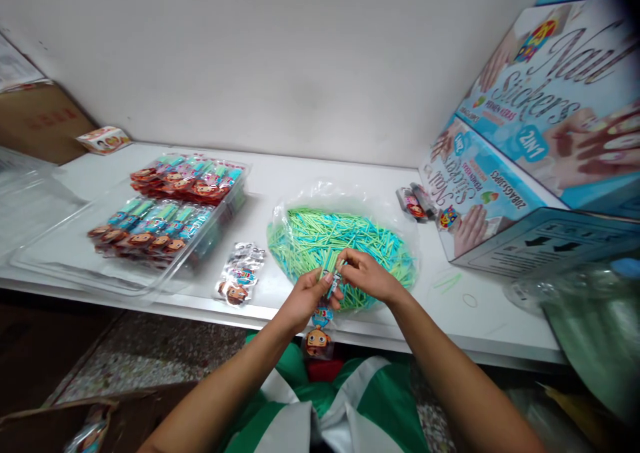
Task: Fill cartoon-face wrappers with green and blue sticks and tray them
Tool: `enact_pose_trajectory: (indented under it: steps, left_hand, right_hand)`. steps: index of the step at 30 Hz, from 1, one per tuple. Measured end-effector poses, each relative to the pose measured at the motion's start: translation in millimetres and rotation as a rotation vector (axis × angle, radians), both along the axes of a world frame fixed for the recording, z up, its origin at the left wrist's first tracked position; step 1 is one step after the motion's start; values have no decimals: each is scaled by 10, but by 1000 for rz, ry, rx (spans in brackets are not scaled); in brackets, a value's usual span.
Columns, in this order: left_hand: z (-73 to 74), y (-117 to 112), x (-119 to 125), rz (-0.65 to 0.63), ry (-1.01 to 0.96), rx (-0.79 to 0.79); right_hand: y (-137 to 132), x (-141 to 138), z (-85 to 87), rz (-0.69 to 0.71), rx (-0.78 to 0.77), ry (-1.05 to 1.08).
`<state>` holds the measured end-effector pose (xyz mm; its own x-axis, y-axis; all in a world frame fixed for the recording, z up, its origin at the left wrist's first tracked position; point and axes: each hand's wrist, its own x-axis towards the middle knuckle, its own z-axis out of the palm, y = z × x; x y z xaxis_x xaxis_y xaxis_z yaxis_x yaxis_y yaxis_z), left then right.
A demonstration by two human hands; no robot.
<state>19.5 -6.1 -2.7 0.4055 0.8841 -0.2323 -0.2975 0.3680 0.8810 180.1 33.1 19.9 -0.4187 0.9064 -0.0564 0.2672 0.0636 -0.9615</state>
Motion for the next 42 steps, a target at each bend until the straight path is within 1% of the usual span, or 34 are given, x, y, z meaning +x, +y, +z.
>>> enact_pose_trajectory:
  steps: [2,7,12,18,20,23,25,26,28,30,36,39,42]
  left_hand:
    - [-21,-1,9,4,-4,0]
    - [-29,7,15,24,5,15]
    - [-19,4,6,10,19,12]
    - [-11,-8,-7,-9,25,-6]
    - [-8,-9,-8,-17,19,-5]
    - [-16,-5,-5,-20,2,-7]
    - [-27,-3,-2,-14,-4,-10]
    - [-34,-3,0,-11,-6,-11]
    - [-43,-6,1,-9,-11,-12]
    - [-44,-12,-1,-15,-17,-16]
    - [-13,-23,-13,-32,-24,-31]
    - [-6,-20,-17,-40,-32,-40]
    - [-7,-16,-15,-26,-38,-41]
  right_hand:
    - [-25,-10,-15,-21,6,24]
    - [-53,-57,-32,-116,-41,69]
    - [-28,-71,-40,-99,12,78]
    - [-3,-43,-19,-78,1,45]
    - [-5,-35,-13,-78,33,-4]
    - [-18,-35,-21,-118,127,-85]
    - [-31,-44,-33,-149,148,-62]
    - [-37,-50,-38,-152,129,-31]
    - [-48,-64,-38,-138,70,24]
    - [-54,-73,-28,-119,39,35]
    - [-44,-55,24,-64,52,48]
    - [-49,-40,49,-61,93,-18]
    - [-63,-39,53,-128,165,-143]
